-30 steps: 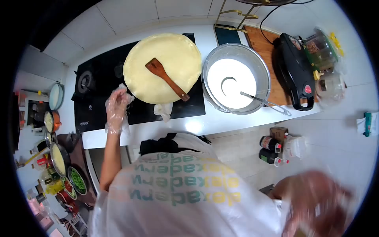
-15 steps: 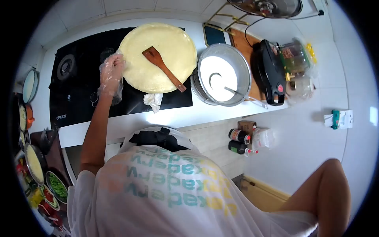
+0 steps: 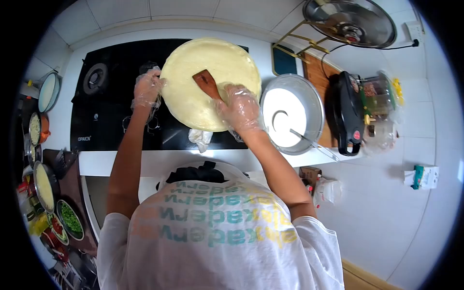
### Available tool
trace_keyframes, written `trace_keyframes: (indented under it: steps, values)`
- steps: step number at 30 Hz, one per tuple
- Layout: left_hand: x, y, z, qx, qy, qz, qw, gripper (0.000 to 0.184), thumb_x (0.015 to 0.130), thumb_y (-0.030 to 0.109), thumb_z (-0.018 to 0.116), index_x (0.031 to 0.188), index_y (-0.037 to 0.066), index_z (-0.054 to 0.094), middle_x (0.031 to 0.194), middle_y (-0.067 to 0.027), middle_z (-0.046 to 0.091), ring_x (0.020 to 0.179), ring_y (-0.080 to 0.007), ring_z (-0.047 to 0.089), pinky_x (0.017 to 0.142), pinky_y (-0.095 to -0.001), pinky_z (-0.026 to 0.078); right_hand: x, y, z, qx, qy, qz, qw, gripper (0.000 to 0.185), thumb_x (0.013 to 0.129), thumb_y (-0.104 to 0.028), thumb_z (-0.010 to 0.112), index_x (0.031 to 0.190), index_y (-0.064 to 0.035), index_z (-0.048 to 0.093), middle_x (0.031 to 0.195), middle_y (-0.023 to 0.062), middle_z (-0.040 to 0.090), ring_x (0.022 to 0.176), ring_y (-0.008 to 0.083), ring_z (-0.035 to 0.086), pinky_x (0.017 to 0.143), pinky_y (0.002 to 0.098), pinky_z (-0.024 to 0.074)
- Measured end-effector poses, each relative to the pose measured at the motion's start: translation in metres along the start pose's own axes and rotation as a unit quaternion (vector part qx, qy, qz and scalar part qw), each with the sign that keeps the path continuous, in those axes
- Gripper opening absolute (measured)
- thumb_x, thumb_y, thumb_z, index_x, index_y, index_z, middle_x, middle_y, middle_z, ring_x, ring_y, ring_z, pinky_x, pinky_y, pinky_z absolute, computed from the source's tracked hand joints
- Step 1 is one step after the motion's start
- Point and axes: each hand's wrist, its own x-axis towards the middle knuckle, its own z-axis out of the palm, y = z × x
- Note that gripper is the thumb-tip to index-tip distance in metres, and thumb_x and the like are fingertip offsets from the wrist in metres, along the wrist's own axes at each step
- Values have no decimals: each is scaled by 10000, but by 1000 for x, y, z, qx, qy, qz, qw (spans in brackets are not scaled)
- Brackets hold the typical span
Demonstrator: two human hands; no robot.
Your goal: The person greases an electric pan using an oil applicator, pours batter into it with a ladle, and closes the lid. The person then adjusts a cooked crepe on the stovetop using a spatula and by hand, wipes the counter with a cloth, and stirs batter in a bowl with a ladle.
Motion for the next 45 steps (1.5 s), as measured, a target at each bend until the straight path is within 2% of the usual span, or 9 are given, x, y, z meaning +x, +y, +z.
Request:
trace_keyframes:
  steps: [7,12,18,25,32,35,38,41,45]
  values:
    - [6,-8,8,-15,13,-42,999,250,707,263,640,883,94,583,880,-106,597,829,-271,566,713,-343,436,-3,11,32,-63,-72,18,995,305,659,-228,627,898,-45,576,831,150,576,780,303,571,710,382,459]
    - [0,3,12,52,106,83,990,187,704,191,609,865,113,554,812,-89,562,824,-283,525,711,-368,431,1,8,34,-73,-102,49,991,288,657,-223,621,871,-36,573,830,158,584,803,305,565,719,382,460]
    - [8,8,14,61,120,80,988,215,697,204,620,885,122,552,857,-87,551,883,-286,503,739,-373,428,-1,27,40,-44,-6,-2,999,243,652,-181,610,833,-26,565,748,166,551,683,314,564,596,389,467]
    - [20,9,16,147,112,91,979,233,705,243,642,892,117,582,868,-90,567,878,-272,503,770,-373,418,35,79,13,34,144,142,979,175,760,-164,560,827,-6,524,705,224,539,685,402,525,601,433,417]
    - [36,20,9,199,19,82,976,240,692,216,618,910,130,564,869,-94,563,895,-280,509,770,-389,416,88,113,16,96,-13,229,969,374,724,-240,601,1020,-16,554,928,220,581,888,349,557,780,395,426]
    - [30,38,4,183,58,195,962,175,710,177,587,872,112,568,837,-95,562,828,-271,530,730,-377,427,102,112,23,60,-41,215,974,368,721,-234,599,1019,-23,559,957,204,583,911,337,554,799,383,428]
    - [23,53,12,147,141,326,923,123,738,151,566,842,88,580,856,-89,575,796,-256,548,692,-353,450,108,119,31,88,-20,212,973,323,689,-177,602,958,2,589,798,182,618,738,286,601,686,336,444]
    - [6,74,21,167,131,331,919,216,729,98,590,944,73,584,912,-87,593,849,-273,547,745,-339,457,112,121,27,63,-50,232,969,352,719,-236,597,1025,-64,569,984,173,588,930,319,553,804,376,429]
    - [-17,104,33,167,72,357,916,237,741,125,571,974,81,584,971,-84,595,861,-228,571,746,-312,478,112,123,29,60,-42,223,972,332,713,-220,591,1005,-63,581,940,179,598,895,326,564,776,378,438]
